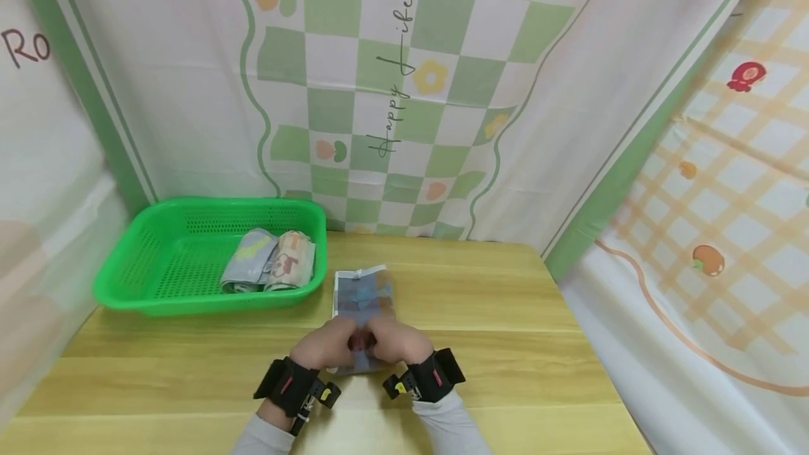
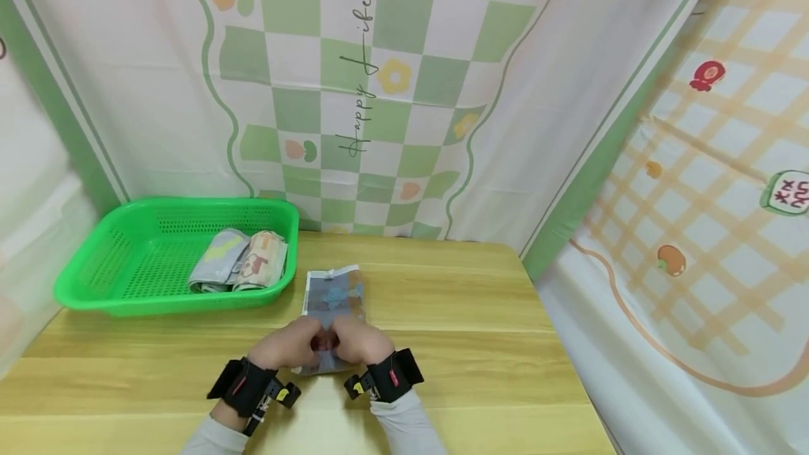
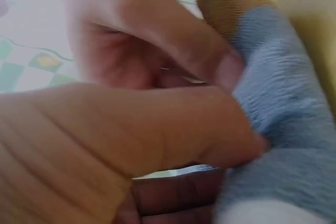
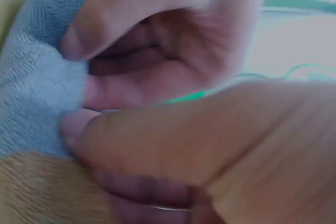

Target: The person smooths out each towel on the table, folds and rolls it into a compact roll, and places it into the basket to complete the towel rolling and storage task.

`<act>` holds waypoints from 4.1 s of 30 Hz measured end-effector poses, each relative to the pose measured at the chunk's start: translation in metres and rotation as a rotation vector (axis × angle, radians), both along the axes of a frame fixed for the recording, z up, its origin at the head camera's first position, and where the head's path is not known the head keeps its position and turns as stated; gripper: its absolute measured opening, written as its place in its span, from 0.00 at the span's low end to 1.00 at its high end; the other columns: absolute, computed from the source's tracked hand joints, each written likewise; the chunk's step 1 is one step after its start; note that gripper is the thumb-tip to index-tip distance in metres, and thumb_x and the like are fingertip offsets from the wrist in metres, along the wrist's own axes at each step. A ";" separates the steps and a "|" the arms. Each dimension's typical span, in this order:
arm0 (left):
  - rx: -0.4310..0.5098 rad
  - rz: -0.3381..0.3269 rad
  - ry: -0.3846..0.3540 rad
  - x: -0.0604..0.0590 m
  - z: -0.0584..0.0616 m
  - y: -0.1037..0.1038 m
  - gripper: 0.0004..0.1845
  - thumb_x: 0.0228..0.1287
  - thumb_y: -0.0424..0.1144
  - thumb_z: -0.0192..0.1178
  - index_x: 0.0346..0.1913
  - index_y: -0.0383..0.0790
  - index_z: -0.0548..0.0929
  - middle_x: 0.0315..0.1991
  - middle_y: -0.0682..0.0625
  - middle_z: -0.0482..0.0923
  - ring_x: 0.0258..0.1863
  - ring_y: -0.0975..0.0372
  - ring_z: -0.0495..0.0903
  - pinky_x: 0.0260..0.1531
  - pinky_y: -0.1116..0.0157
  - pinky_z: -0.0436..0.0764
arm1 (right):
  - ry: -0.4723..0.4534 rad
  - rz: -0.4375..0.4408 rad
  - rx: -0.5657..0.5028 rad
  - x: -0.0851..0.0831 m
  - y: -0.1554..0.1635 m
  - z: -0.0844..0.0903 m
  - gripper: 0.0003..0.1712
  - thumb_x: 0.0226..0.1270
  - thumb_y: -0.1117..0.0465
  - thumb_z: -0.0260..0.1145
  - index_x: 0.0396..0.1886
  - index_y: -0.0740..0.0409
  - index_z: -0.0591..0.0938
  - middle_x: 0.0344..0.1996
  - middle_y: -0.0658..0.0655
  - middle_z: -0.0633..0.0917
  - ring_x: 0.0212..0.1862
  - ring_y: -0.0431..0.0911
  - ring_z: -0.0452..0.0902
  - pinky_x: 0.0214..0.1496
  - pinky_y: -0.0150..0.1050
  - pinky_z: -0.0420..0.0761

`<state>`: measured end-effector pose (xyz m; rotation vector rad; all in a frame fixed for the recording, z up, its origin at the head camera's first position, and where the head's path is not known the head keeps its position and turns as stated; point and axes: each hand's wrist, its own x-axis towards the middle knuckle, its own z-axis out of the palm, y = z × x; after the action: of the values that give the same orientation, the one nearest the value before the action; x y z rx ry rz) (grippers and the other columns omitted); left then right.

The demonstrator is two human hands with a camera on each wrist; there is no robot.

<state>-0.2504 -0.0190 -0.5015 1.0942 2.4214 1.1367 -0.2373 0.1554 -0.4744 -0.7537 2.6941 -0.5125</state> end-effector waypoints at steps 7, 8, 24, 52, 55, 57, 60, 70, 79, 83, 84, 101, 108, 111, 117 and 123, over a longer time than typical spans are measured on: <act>-0.007 -0.009 -0.012 -0.005 -0.004 0.000 0.21 0.46 0.19 0.57 0.15 0.47 0.63 0.13 0.61 0.55 0.13 0.69 0.53 0.17 0.72 0.53 | 0.233 0.005 0.021 0.014 -0.006 0.008 0.25 0.37 0.79 0.71 0.10 0.53 0.65 0.14 0.41 0.60 0.20 0.34 0.53 0.21 0.25 0.53; -0.008 -0.008 -0.009 -0.006 -0.003 0.000 0.20 0.46 0.18 0.57 0.15 0.46 0.65 0.13 0.61 0.57 0.14 0.69 0.55 0.17 0.72 0.54 | 0.255 0.010 0.039 0.014 -0.008 0.005 0.27 0.36 0.78 0.71 0.11 0.52 0.62 0.14 0.42 0.58 0.20 0.35 0.52 0.20 0.26 0.51; -0.023 0.070 0.160 0.004 0.009 0.001 0.14 0.40 0.18 0.64 0.17 0.37 0.72 0.17 0.60 0.56 0.18 0.69 0.55 0.19 0.72 0.55 | -0.051 0.044 -0.029 -0.015 0.013 -0.014 0.08 0.59 0.75 0.63 0.30 0.61 0.85 0.21 0.45 0.76 0.22 0.35 0.65 0.24 0.26 0.66; -0.078 0.125 0.211 -0.006 0.003 -0.001 0.10 0.50 0.19 0.66 0.31 0.37 0.85 0.27 0.51 0.80 0.27 0.64 0.71 0.28 0.67 0.71 | 0.035 0.078 -0.094 -0.021 0.018 -0.014 0.11 0.66 0.74 0.60 0.35 0.62 0.88 0.23 0.48 0.76 0.25 0.35 0.66 0.29 0.27 0.70; -0.092 0.102 0.200 -0.010 -0.001 0.000 0.09 0.58 0.20 0.62 0.36 0.35 0.87 0.28 0.50 0.81 0.28 0.64 0.72 0.28 0.66 0.72 | 0.034 0.007 -0.083 -0.017 0.017 -0.008 0.09 0.68 0.72 0.61 0.39 0.63 0.88 0.27 0.51 0.81 0.28 0.36 0.70 0.32 0.28 0.73; -0.097 0.095 0.178 -0.012 -0.003 0.000 0.07 0.64 0.22 0.60 0.37 0.35 0.86 0.27 0.50 0.78 0.27 0.64 0.72 0.27 0.66 0.72 | 0.094 -0.046 -0.068 -0.012 0.015 -0.003 0.10 0.64 0.73 0.64 0.41 0.63 0.88 0.30 0.52 0.85 0.29 0.36 0.71 0.33 0.29 0.75; -0.089 0.102 0.146 -0.016 -0.006 -0.001 0.06 0.70 0.26 0.58 0.38 0.35 0.84 0.24 0.51 0.74 0.25 0.63 0.70 0.26 0.66 0.71 | 0.193 -0.086 -0.018 -0.005 0.012 0.004 0.10 0.55 0.76 0.70 0.35 0.62 0.89 0.29 0.51 0.85 0.29 0.36 0.70 0.31 0.29 0.72; 0.004 0.165 0.175 -0.015 -0.005 0.002 0.07 0.65 0.26 0.62 0.45 0.32 0.84 0.41 0.43 0.83 0.39 0.55 0.80 0.39 0.57 0.82 | 0.315 -0.096 0.000 -0.005 0.014 -0.012 0.15 0.52 0.80 0.70 0.41 0.66 0.84 0.40 0.60 0.87 0.44 0.51 0.83 0.47 0.40 0.84; -0.022 0.175 0.278 -0.014 -0.007 0.005 0.17 0.56 0.27 0.71 0.51 0.32 0.85 0.48 0.41 0.85 0.50 0.48 0.83 0.53 0.50 0.82 | 0.062 -0.045 -0.163 -0.027 0.038 -0.019 0.15 0.69 0.76 0.56 0.51 0.68 0.83 0.40 0.59 0.86 0.39 0.45 0.79 0.45 0.37 0.81; -0.061 0.162 0.253 -0.014 -0.010 0.005 0.15 0.64 0.27 0.65 0.54 0.32 0.85 0.47 0.42 0.86 0.46 0.53 0.84 0.46 0.54 0.83 | -0.007 -0.035 -0.193 -0.028 0.040 -0.016 0.14 0.73 0.74 0.54 0.50 0.68 0.84 0.31 0.56 0.82 0.29 0.40 0.71 0.36 0.33 0.75; -0.071 0.155 0.243 -0.015 -0.010 0.005 0.13 0.67 0.29 0.63 0.53 0.33 0.85 0.45 0.44 0.86 0.42 0.55 0.84 0.43 0.56 0.83 | 0.001 -0.045 -0.179 -0.027 0.039 -0.015 0.14 0.73 0.74 0.55 0.50 0.68 0.84 0.33 0.56 0.83 0.30 0.40 0.72 0.36 0.33 0.76; -0.062 0.241 0.237 -0.012 -0.003 0.010 0.07 0.71 0.30 0.59 0.46 0.32 0.85 0.35 0.47 0.80 0.36 0.58 0.77 0.36 0.57 0.79 | 0.203 -0.049 -0.011 -0.014 0.024 -0.007 0.07 0.56 0.75 0.72 0.33 0.64 0.84 0.27 0.50 0.78 0.30 0.40 0.70 0.32 0.30 0.71; -0.149 0.162 0.179 -0.003 0.007 0.009 0.07 0.61 0.33 0.67 0.41 0.36 0.83 0.31 0.51 0.79 0.30 0.61 0.74 0.28 0.63 0.73 | -0.030 -0.062 -0.058 -0.018 0.028 -0.006 0.10 0.74 0.67 0.59 0.48 0.64 0.84 0.35 0.53 0.84 0.35 0.40 0.76 0.38 0.34 0.78; -0.139 0.114 0.089 -0.004 0.006 0.007 0.06 0.63 0.33 0.65 0.41 0.36 0.83 0.29 0.52 0.76 0.28 0.61 0.72 0.26 0.65 0.70 | -0.060 -0.083 -0.030 -0.018 0.025 -0.006 0.16 0.78 0.63 0.56 0.56 0.65 0.83 0.49 0.59 0.87 0.49 0.47 0.82 0.53 0.42 0.82; -0.153 0.123 0.087 -0.009 0.000 0.007 0.14 0.73 0.35 0.56 0.50 0.26 0.83 0.39 0.41 0.80 0.36 0.54 0.77 0.35 0.56 0.76 | 0.023 -0.182 -0.017 -0.016 0.021 -0.001 0.17 0.77 0.62 0.58 0.57 0.68 0.82 0.50 0.63 0.86 0.51 0.53 0.83 0.52 0.47 0.83; -0.189 0.321 0.224 -0.010 -0.017 0.019 0.16 0.78 0.39 0.50 0.37 0.33 0.84 0.36 0.41 0.76 0.41 0.50 0.73 0.43 0.52 0.76 | 0.151 -0.128 0.030 -0.004 0.013 0.010 0.17 0.54 0.70 0.74 0.47 0.63 0.87 0.41 0.56 0.88 0.42 0.46 0.82 0.44 0.38 0.83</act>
<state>-0.2600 -0.0004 -0.5181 0.8332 2.8906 0.8817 -0.2416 0.1689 -0.4648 -0.6382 2.8980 -0.4608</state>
